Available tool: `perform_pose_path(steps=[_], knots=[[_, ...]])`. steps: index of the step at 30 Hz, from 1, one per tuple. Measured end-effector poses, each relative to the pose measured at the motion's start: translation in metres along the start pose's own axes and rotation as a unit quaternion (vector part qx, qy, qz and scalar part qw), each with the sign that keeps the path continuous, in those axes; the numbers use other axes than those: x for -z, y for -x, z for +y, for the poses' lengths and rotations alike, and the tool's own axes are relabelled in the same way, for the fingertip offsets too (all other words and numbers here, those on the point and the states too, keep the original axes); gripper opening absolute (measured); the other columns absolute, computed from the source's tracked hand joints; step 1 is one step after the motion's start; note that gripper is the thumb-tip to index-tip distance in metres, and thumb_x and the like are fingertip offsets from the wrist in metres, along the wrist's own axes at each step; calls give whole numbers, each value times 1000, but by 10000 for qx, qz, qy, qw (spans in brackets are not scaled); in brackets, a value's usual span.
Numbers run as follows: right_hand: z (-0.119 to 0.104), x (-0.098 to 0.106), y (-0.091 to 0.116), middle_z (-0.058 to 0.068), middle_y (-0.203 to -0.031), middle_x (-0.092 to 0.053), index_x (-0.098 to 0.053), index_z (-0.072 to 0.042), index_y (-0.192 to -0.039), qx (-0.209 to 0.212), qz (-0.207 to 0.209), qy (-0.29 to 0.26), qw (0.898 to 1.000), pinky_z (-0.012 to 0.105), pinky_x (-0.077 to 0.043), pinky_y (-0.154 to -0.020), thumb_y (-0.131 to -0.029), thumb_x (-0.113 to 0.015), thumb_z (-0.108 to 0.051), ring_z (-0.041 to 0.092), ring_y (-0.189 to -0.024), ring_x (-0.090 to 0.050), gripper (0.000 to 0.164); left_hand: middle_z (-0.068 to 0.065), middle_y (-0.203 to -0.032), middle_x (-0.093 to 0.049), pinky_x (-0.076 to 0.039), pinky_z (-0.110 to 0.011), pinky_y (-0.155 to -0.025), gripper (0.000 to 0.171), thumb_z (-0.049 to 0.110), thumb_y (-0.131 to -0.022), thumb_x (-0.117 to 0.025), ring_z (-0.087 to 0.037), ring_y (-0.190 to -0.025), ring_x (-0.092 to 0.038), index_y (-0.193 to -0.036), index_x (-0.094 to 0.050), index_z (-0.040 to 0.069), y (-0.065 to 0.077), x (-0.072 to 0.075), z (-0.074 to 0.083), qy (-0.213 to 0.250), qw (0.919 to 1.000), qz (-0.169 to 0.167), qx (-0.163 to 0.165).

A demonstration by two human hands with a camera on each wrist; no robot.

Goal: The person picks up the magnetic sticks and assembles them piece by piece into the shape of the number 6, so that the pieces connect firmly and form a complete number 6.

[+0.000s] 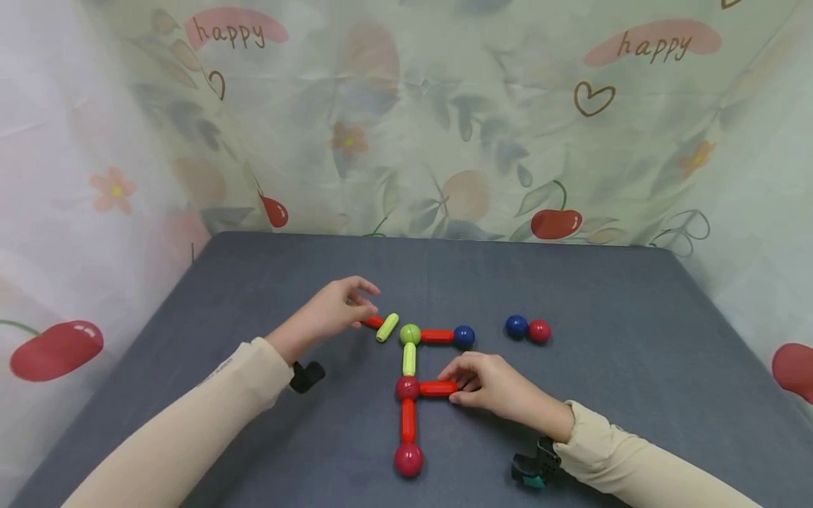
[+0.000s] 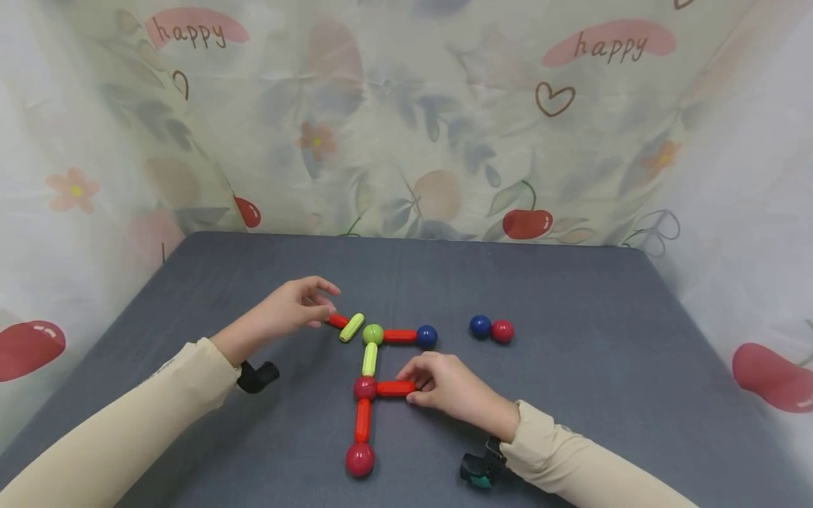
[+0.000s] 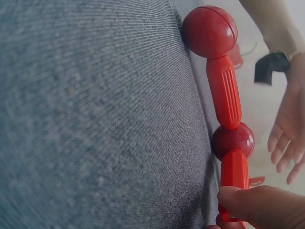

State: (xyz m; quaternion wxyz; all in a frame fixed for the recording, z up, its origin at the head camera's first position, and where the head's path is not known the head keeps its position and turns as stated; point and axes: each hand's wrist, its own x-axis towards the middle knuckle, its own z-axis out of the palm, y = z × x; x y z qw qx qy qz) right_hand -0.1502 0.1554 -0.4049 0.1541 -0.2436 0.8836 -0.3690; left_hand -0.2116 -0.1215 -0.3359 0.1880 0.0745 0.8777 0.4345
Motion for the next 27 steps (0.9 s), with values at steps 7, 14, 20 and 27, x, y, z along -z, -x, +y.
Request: perform_pose_path(steps=[7,14,20,27], knots=[[0,0,1,-3,-94,-65,-69,-14,-104,11,14,-11,10000,16,-52,-70,-82,-76,-7,8,-81,-61,23,-13,-114,-62,-50,-45,-92,36,16,-95,-60,-32,-102,-61,-129,-55,10,-20,15,-13,-189,9996,112,169],[0,-1,0,-4,-92,-64,-69,-14,-104,23,6,16,10000,17,-52,-70,-82,-76,-6,7,-81,-61,24,-12,-108,-62,-52,-34,-78,34,14,-93,-62,-24,-90,-60,-126,-58,8,-40,11,-37,-367,9978,90,553],[-1,0,0,-4,-92,-63,-69,-14,-104,-18,-3,18,10000,17,-52,-70,-82,-75,-5,9,-82,-61,24,-10,-107,-64,-48,-26,-69,32,8,-88,-68,-19,-83,-56,-120,-64,10,-50,5,-44,-463,9969,-56,634],[-1,0,-1,-4,-91,-64,-69,-13,-104,-18,-29,1,10000,17,-52,-70,-82,-75,-5,9,-82,-61,24,-9,-101,-61,-43,-26,-67,33,-1,-80,-72,-20,-81,-53,-109,-69,14,-56,0,-44,-978,9934,-36,604]])
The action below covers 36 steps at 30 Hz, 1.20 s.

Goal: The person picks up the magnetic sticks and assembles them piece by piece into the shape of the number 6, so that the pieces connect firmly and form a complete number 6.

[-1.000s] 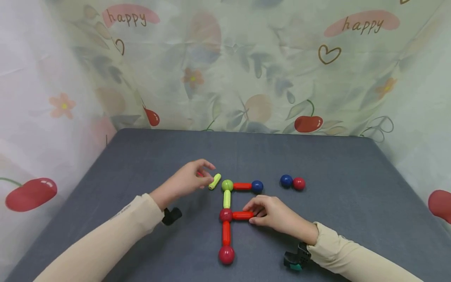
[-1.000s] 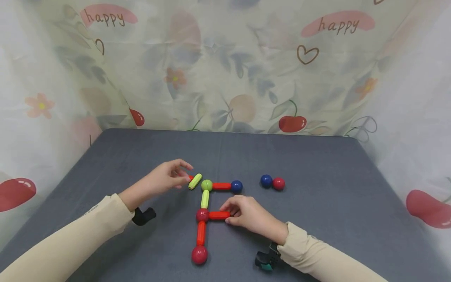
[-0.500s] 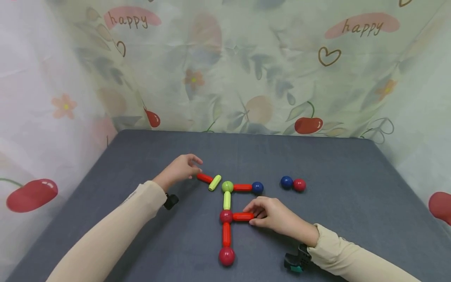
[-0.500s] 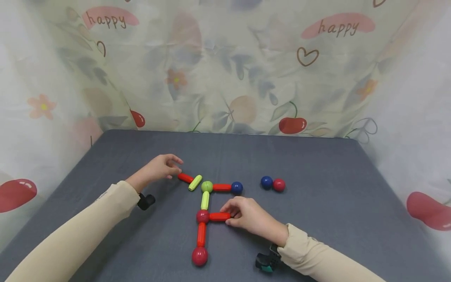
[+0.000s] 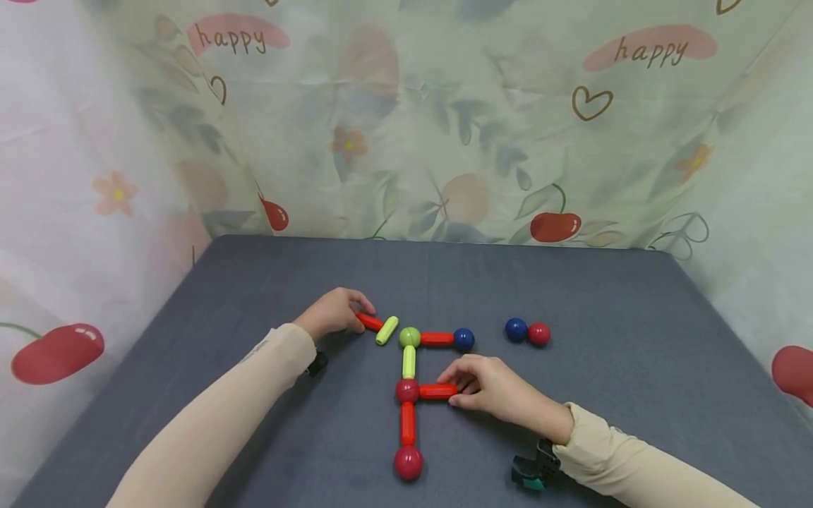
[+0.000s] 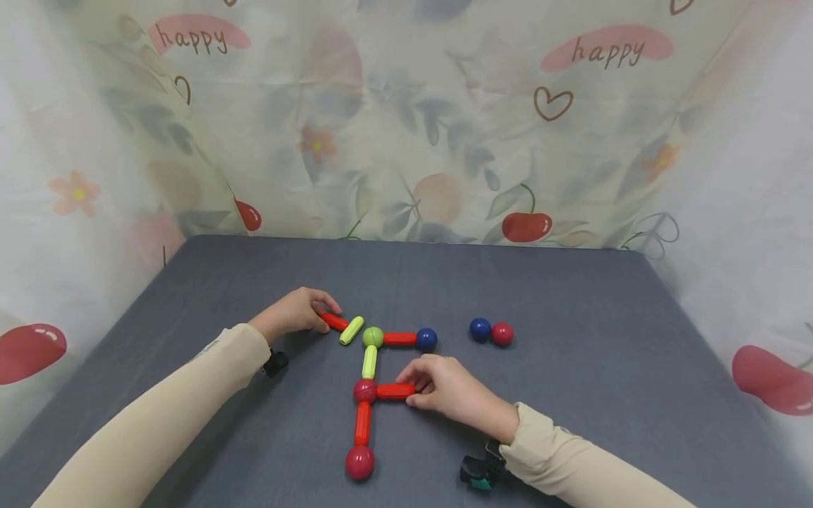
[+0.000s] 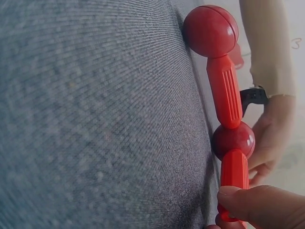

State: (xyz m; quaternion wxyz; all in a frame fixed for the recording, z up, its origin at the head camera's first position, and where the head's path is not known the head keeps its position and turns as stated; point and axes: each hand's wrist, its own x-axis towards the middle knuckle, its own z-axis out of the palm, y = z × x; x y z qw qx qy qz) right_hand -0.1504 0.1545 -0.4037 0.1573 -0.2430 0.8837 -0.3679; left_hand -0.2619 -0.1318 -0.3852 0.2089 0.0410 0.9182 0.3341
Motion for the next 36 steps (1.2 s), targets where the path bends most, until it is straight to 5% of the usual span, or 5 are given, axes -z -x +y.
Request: perform_pose_path(steps=[12,22,29,36], knots=[[2,-1,1,-4,-91,-64,-69,-13,-103,77,19,-29,10000,16,-52,-71,-82,-75,-4,7,-82,-61,24,-8,-102,-64,-42,-28,-69,24,-3,-79,-74,-21,-82,-53,-98,-71,12,-1,-3,1,-231,9996,94,-124],[2,-1,0,-4,-92,-64,-69,-13,-103,96,45,-3,9999,17,-52,-71,-82,-75,-5,8,-83,-61,23,-8,-96,-62,-43,-29,-66,21,10,-81,-78,-21,-77,-54,-101,-71,14,7,12,11,-849,9956,382,-91],[1,-1,0,-5,-90,-64,-69,-14,-103,7,-9,-75,10000,17,-52,-70,-83,-75,-6,9,-81,-61,22,-7,-103,-65,-45,-33,-72,27,22,-86,-75,-22,-86,-57,-112,-68,19,32,23,38,-331,9970,559,-410],[2,1,0,-4,-92,-66,-69,-13,-103,54,-51,-156,9999,18,-52,-70,-83,-75,-7,8,-81,-62,22,0,-96,-67,-49,-30,-68,27,24,-86,-74,-17,-82,-60,-112,-68,22,79,2,77,-119,9886,87,-1501]])
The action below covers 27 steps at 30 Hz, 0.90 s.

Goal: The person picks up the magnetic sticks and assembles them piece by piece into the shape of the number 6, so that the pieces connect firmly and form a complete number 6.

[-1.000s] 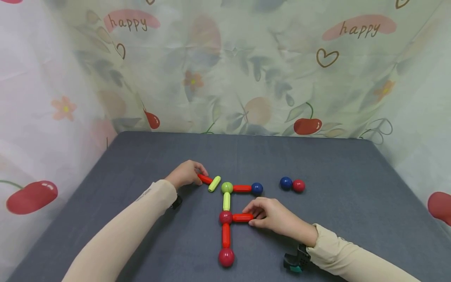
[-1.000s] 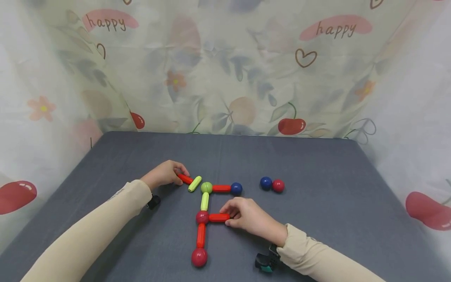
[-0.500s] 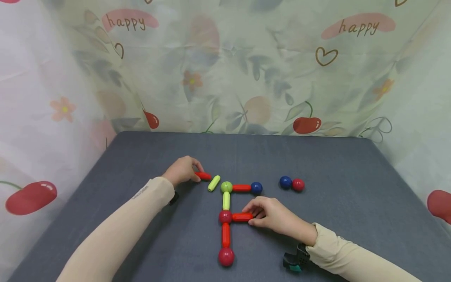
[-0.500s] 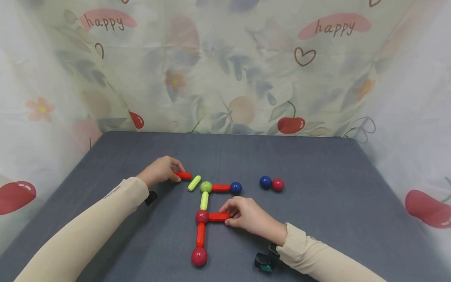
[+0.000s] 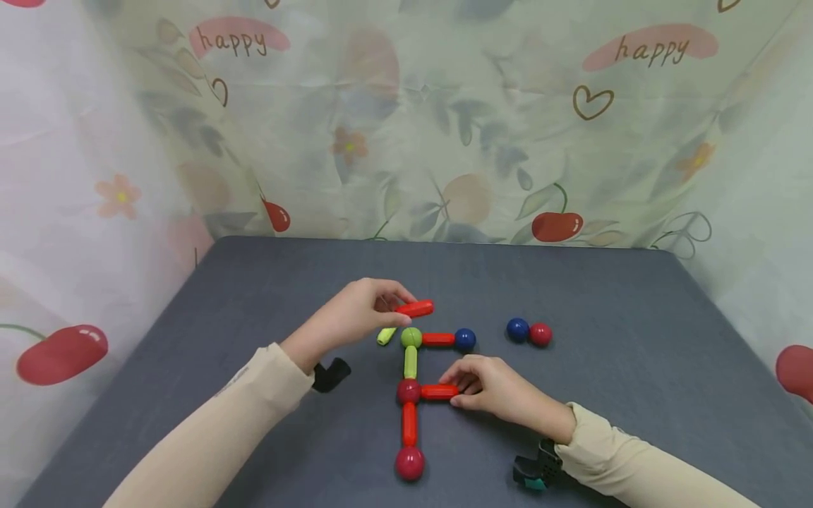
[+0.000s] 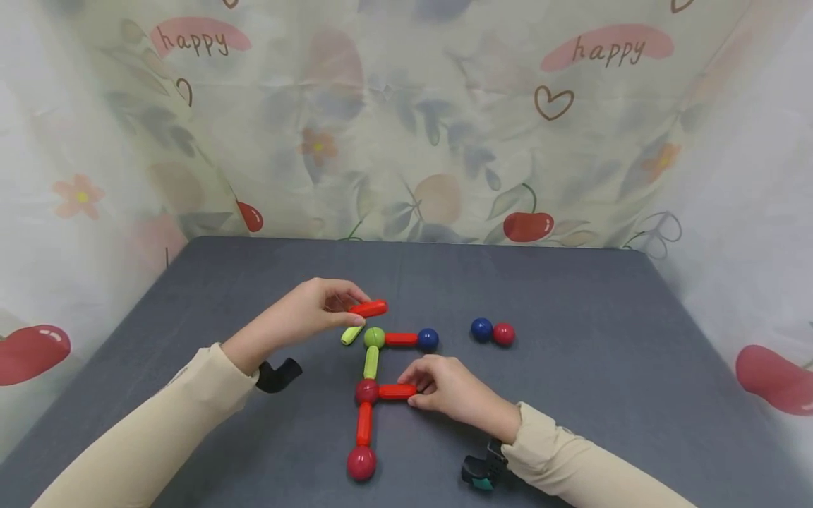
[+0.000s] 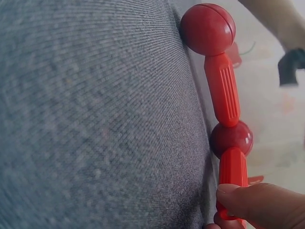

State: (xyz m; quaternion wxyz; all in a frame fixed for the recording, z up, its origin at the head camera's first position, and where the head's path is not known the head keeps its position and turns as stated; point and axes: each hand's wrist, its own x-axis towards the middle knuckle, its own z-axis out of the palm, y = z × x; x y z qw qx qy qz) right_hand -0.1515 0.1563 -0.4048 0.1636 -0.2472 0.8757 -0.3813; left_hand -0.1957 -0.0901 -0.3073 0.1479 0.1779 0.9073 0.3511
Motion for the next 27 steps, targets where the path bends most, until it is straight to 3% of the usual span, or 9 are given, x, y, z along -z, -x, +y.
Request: perform_pose_path(steps=[6,12,18,27], knots=[[2,0,1,-1,-92,-66,-68,-9,-103,112,111,36,9999,20,-51,-70,-81,-77,-8,6,-78,-61,24,7,-92,-66,-51,-24,-73,23,19,-87,-73,-8,-79,-61,-109,-69,21,23,-38,19,78,9924,-759,-965],[4,0,2,-1,-93,-67,-68,-10,-101,221,125,-22,9997,20,-53,-73,-80,-75,-1,7,-82,-63,23,13,-80,-60,-48,-16,-67,21,20,-84,-76,-2,-69,-55,-103,-69,23,28,-81,14,-402,9779,-1602,-1283],[4,0,2,-1,-96,-68,-69,-10,-105,352,64,0,9994,20,-53,-74,-82,-74,-1,6,-83,-64,25,15,-74,-55,-44,-13,-60,20,21,-83,-77,1,-64,-50,-102,-69,23,28,-105,6,-1222,9625,-1704,-1721],[3,0,1,-3,-94,-67,-69,-11,-106,221,41,-45,9997,17,-53,-73,-83,-72,0,5,-82,-64,25,13,-73,-52,-41,-14,-61,19,24,-85,-76,0,-67,-48,-102,-69,27,24,-115,6,-1763,9450,-1983,-1911]])
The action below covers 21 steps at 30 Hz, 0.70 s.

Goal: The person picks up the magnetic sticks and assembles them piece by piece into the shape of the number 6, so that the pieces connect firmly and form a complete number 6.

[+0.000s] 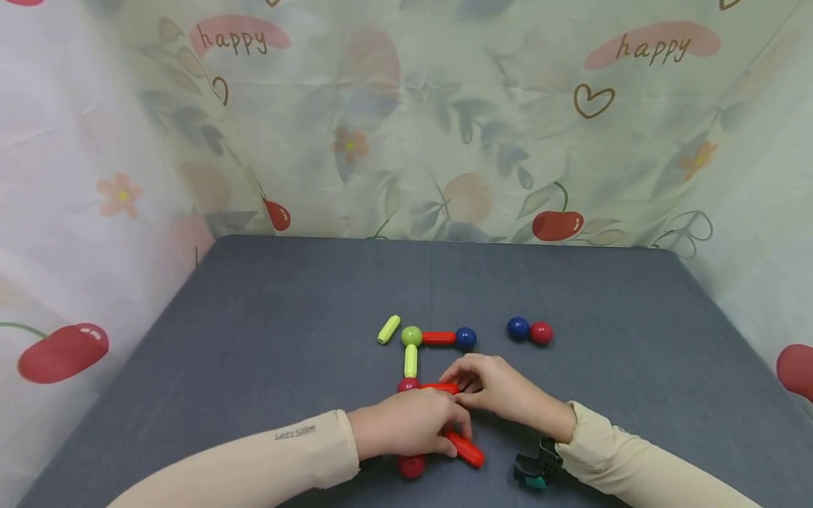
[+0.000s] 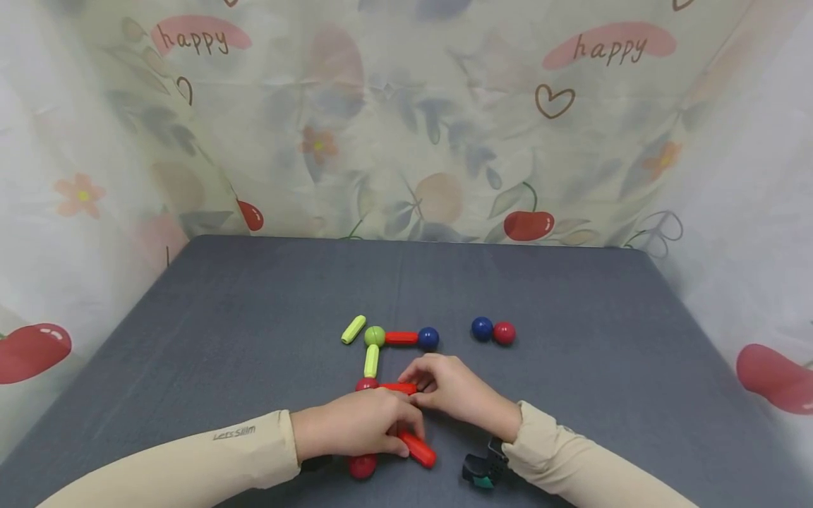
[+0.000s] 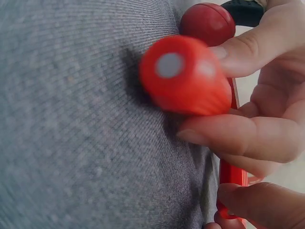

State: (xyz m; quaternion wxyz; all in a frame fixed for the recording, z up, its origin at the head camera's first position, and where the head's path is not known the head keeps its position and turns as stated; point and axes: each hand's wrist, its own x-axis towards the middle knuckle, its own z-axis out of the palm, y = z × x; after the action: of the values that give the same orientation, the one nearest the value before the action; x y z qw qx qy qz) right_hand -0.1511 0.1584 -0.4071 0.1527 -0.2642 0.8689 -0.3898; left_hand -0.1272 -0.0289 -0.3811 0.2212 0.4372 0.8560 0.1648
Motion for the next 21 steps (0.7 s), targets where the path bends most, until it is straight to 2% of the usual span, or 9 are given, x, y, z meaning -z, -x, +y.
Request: perform_pose_path(steps=[9,21], knots=[[-1,0,-1,-3,-93,-67,-69,-12,-104,-21,34,41,10000,16,-52,-72,-83,-73,-3,4,-81,-63,23,11,-83,-52,-42,-15,-64,17,26,-84,-77,0,-76,-47,-98,-69,29,-1,-2,-1,-100,9999,-116,26],[0,-1,-1,-3,-94,-67,-69,-12,-104,-73,34,33,10000,17,-53,-73,-83,-72,0,5,-82,-64,24,11,-84,-51,-42,-15,-65,20,26,-83,-77,-1,-77,-47,-100,-68,29,-3,-3,-1,-90,9997,-209,66]])
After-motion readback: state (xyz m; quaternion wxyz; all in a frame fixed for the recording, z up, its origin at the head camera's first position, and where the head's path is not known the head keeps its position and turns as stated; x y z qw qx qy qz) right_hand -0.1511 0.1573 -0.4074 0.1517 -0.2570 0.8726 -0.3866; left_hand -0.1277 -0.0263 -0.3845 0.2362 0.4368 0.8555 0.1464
